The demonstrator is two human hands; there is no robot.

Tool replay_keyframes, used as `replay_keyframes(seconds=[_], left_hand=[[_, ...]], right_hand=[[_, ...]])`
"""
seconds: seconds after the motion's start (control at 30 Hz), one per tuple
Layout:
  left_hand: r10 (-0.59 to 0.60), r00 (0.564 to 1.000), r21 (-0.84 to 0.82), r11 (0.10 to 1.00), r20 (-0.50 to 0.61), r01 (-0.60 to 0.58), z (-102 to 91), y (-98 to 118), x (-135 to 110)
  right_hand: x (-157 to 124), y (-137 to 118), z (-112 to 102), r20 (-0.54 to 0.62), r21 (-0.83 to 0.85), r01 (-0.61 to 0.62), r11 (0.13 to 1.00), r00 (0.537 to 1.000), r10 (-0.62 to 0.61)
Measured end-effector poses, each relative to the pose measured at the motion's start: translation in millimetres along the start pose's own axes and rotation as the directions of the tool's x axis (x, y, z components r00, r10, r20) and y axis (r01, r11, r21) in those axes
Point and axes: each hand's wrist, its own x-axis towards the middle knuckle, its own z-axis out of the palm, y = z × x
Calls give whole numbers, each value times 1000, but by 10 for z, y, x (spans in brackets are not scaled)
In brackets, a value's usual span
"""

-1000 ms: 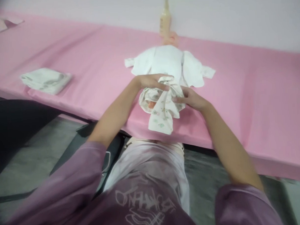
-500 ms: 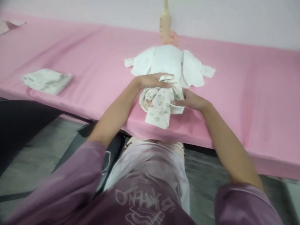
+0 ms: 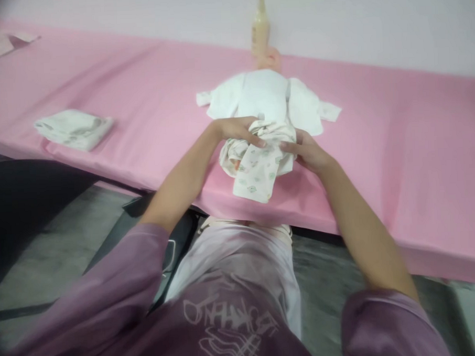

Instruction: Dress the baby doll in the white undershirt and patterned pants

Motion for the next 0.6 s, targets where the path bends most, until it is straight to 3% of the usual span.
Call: replay_keyframes(seconds=[0.27, 0.53, 0.6], left_hand=[[111, 988, 40, 993, -109, -107, 41, 57, 2], [64, 997, -32, 997, -52, -65, 22, 17, -7], [58, 997, -40, 997, -46, -60, 20, 17, -9]], right_hand=[[-10, 60, -116, 235, -92, -117, 989, 962, 136], [-2, -16, -34, 26, -31, -23, 999, 999, 24], [-4, -24, -34, 21, -30, -20, 999, 1000, 21]])
